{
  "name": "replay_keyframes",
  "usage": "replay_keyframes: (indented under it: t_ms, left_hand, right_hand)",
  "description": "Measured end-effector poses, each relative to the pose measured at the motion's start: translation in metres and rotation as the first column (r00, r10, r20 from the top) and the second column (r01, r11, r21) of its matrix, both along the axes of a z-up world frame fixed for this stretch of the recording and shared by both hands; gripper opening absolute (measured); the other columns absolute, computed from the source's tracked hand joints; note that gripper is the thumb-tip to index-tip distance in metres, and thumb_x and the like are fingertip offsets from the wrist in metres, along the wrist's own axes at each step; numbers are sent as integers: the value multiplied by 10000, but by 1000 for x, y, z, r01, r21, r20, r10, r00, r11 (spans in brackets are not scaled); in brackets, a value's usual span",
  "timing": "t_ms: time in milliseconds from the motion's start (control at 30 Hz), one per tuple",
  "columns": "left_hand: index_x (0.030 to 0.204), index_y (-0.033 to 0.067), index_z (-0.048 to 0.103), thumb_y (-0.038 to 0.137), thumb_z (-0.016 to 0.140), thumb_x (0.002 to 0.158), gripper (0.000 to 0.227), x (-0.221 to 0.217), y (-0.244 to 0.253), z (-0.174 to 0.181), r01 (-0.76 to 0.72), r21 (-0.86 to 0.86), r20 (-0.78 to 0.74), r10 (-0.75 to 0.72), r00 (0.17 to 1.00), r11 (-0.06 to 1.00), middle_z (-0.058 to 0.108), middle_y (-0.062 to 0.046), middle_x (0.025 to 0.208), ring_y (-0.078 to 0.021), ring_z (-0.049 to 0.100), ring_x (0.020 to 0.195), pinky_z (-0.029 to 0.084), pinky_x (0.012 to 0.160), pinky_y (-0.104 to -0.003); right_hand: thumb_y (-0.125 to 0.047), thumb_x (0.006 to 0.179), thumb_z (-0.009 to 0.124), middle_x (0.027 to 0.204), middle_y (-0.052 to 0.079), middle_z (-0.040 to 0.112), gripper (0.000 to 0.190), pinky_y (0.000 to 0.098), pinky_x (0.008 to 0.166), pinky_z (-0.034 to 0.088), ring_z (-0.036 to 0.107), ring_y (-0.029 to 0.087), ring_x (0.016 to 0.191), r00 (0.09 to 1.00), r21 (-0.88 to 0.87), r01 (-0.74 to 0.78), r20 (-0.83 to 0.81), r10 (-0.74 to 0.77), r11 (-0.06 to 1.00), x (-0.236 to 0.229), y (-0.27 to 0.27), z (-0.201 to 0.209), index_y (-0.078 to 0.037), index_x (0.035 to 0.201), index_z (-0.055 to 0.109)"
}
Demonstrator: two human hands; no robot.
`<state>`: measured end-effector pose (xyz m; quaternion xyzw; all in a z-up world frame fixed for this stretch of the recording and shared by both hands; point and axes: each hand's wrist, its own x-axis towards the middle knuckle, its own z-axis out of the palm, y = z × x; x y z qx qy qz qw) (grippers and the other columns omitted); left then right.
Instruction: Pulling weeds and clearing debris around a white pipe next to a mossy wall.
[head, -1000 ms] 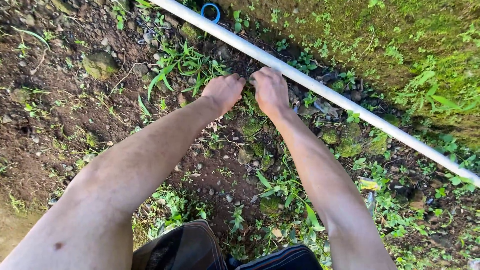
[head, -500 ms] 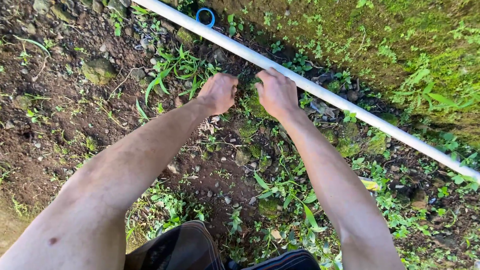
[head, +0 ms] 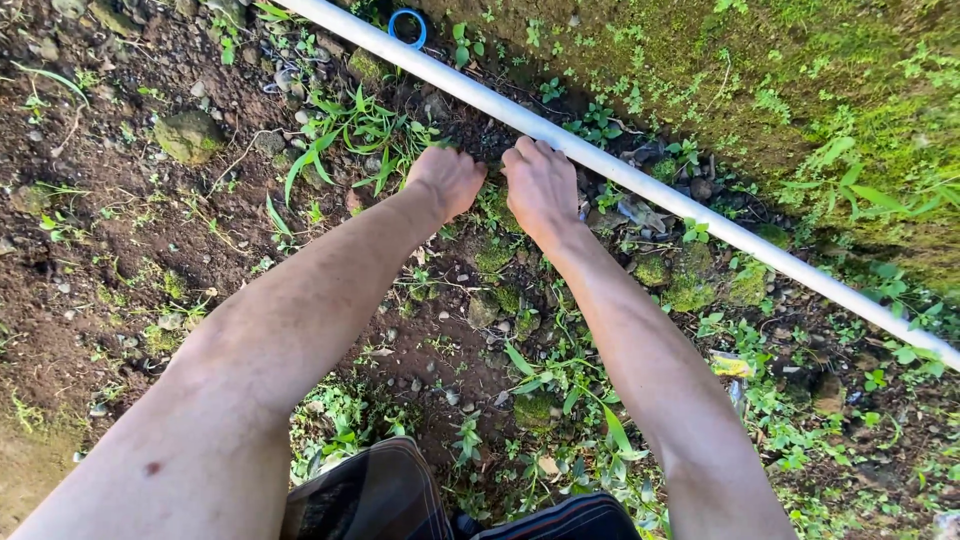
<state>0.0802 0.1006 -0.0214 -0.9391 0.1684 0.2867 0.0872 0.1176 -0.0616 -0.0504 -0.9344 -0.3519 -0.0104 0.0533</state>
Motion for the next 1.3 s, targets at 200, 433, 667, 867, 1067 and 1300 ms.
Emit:
replay_keyframes:
  t_ms: [200, 433, 667, 867, 1067, 1300]
  left_hand:
    - [1287, 70, 622, 85, 649, 964, 324, 6, 20, -21, -134, -206, -63, 124, 990, 969, 699, -145, 1122, -265, 693, 979, 589, 863, -402]
    - [1285, 99, 622, 200, 492, 1071, 271, 4, 25, 9, -388, -385, -239, 315, 918, 838, 711, -135, 1070, -254, 689, 913, 593, 851, -423]
    - [1211, 85, 659, 283, 447, 1096, 312, -3, 39, 7, -631, -484, -446, 449, 774, 606, 665, -88, 886, -207, 625, 740, 564, 731, -423]
    - [1193, 107, 668, 314, 478, 1061, 311, -7, 58, 27, -696, -517, -442, 540, 716, 499, 568, -34, 909, -137, 550, 730, 547, 696, -389]
    - [1353, -2, 451, 474, 509, 1017, 586, -35, 77, 89, -555, -225, 182, 594, 784, 801, 571, -174, 1087, -244, 575, 921, 561, 831, -456]
    - [1347, 30, 470, 487, 515, 1023, 562, -68, 27, 52, -43, -105, 146, 58, 988, 994, 583, -187, 1275, -287, 596, 1170, 485, 1031, -504]
  right_hand:
    - [-146, 897, 748, 1283, 235, 672, 113, 466, 876, 572, 698, 304, 993, 996, 264, -36, -66, 56, 964, -16, -14, 31, -38, 925, 764]
    - [-278, 867, 788, 1022, 120, 660, 353, 477, 824, 525, 647, 286, 971, 954, 53, -52, -291, 65, 997, -31, -8, 52, -20, 1100, 724]
    - [-360, 774, 838, 991, 84, 636, 392, 468, 809, 479, 612, 260, 961, 969, -64, -195, -164, 182, 979, -29, -6, 44, -123, 1084, 794]
    - [-250, 857, 782, 1005, 93, 671, 198, 487, 862, 482, 610, 242, 900, 976, -137, -142, -182, 116, 980, -32, 0, 19, -100, 985, 803]
    - [-69, 909, 702, 1050, 103, 701, 93, 483, 878, 516, 633, 215, 892, 986, -176, -154, -93, 139, 972, -30, 1, -2, -63, 953, 783]
    - [-270, 962, 697, 1072, 126, 742, 161, 481, 917, 526, 671, 274, 1000, 866, -47, 234, -444, -230, 971, -32, 8, 75, -148, 1016, 787]
